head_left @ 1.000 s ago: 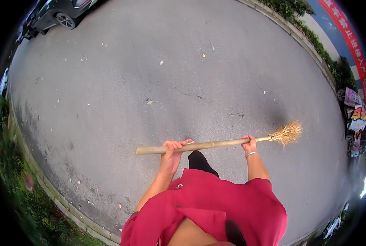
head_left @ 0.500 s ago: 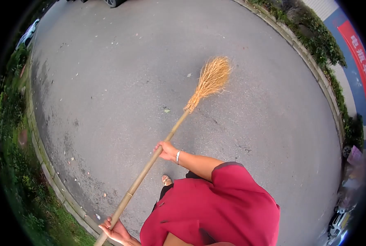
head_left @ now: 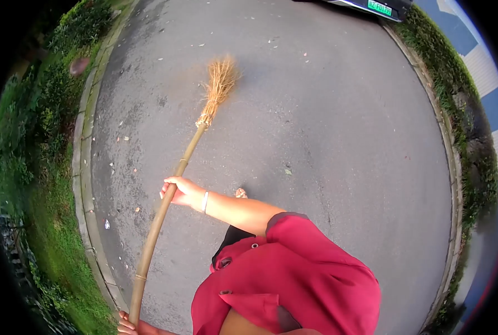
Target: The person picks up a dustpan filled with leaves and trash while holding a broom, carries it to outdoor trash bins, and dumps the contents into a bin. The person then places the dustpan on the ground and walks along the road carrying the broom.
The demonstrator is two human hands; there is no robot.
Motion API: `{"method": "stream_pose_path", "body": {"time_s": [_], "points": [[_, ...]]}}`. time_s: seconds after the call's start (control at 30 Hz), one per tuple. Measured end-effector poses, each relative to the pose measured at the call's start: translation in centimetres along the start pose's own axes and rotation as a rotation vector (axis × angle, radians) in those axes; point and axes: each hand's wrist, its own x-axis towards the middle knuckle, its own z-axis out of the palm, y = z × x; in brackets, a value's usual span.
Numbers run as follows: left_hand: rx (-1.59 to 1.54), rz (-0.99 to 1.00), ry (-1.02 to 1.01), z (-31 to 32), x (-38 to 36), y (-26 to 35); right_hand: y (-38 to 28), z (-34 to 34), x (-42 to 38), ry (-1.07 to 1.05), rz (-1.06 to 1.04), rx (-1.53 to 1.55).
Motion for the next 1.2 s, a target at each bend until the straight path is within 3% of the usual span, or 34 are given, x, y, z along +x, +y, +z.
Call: {"method": "stream_pose_path", "body": {"time_s": [0.13,0.2,0.27,0.37,0.47,0.63,0.77,0.87,0.97,1.1,1.2], "points": [[-0.213,-0.075,0.232,-3.7,3.5,-10.4,-5.9,-2.1,-0.1,0.079,-0.124,0.053],[-0.307,-0.183,0.275,-3.6,5.3,-17.4,-10.8,-2.7,-1.6,0.251,-0.22,0.108],[-0.273,-0.368,0.233,-0.9,7.3,-24.3,-16.8,-5.1,-3.4,0.214,-0.378,0.032],[-0.363,-0.653,0.137,6.7,11.1,-33.6,-25.5,-6.9,-7.4,0.265,-0.71,-0.006],[-0.501,-0.872,0.023,14.8,13.7,-42.2,-32.2,-7.6,-11.4,0.487,-0.947,0.062],[-0.604,-1.058,-0.176,28.9,16.6,-51.1,-43.9,-11.3,-15.6,0.725,-1.086,0.371],[-0.639,-1.041,-0.266,35.3,21.5,-57.0,-52.7,-12.3,-12.4,0.745,-1.014,0.433],[-0.477,-1.041,-0.018,35.2,27.6,-60.3,-58.1,-8.6,-3.7,0.752,-0.806,0.408],[-0.365,-0.885,0.094,33.5,32.4,-60.4,-61.4,-3.1,7.0,0.814,-0.671,0.222],[-0.21,-0.745,0.37,31.2,34.6,-57.9,-62.5,6.3,21.4,0.678,-0.416,0.082],[-0.103,-0.593,0.588,32.2,34.6,-55.8,-61.8,9.2,32.4,0.521,-0.165,-0.191]]}}
